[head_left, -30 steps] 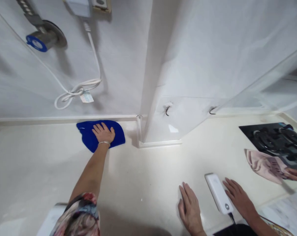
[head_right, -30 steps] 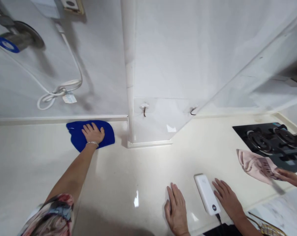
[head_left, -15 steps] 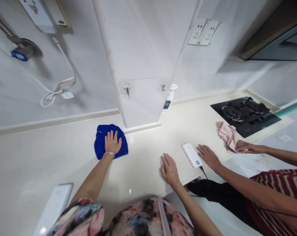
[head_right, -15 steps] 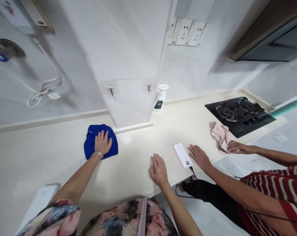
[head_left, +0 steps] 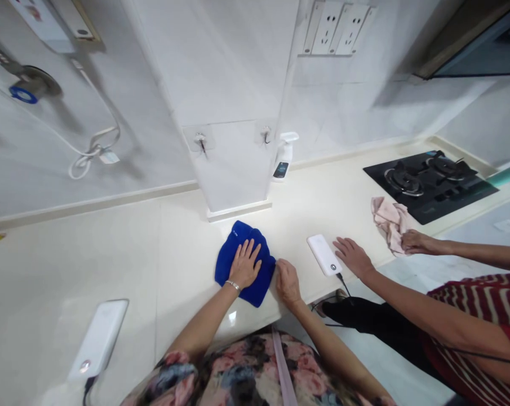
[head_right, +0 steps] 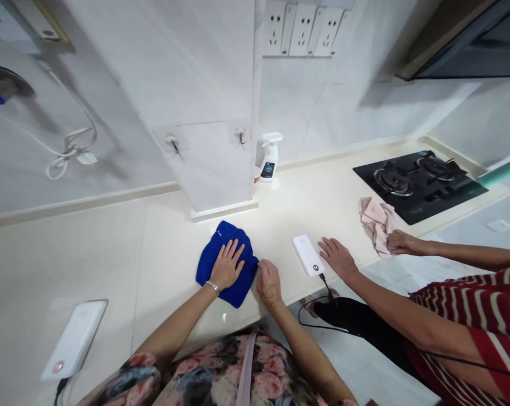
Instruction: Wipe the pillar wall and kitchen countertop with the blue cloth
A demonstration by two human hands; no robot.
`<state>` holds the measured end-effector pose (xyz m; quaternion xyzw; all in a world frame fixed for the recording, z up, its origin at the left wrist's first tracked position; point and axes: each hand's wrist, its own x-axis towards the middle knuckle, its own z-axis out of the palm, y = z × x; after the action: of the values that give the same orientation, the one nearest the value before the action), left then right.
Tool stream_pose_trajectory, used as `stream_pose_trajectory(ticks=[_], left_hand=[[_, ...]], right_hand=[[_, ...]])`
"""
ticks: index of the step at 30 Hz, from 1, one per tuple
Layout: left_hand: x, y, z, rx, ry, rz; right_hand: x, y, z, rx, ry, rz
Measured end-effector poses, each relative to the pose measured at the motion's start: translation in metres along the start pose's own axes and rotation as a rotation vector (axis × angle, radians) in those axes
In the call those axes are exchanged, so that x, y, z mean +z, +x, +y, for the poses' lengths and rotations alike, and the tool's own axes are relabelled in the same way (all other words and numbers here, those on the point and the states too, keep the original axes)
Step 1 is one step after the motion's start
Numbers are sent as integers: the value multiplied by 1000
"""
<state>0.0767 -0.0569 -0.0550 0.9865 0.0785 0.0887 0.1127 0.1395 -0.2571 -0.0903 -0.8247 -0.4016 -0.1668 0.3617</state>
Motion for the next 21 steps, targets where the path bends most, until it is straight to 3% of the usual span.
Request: stream_pose_trajectory(ticks=[9, 13, 17, 21], left_hand=[[17, 128, -4, 57, -111, -38], [26, 168, 2, 18, -139, -34], [28, 174, 2, 35, -140, -67], [20, 145, -14, 66, -130, -91]], right_hand=[[-1, 7, -2, 59, -40, -72], [6, 7, -2, 77, -53, -101], [-3, 11, -2, 76, -108, -127], [-59, 21, 34, 8, -235, -228]])
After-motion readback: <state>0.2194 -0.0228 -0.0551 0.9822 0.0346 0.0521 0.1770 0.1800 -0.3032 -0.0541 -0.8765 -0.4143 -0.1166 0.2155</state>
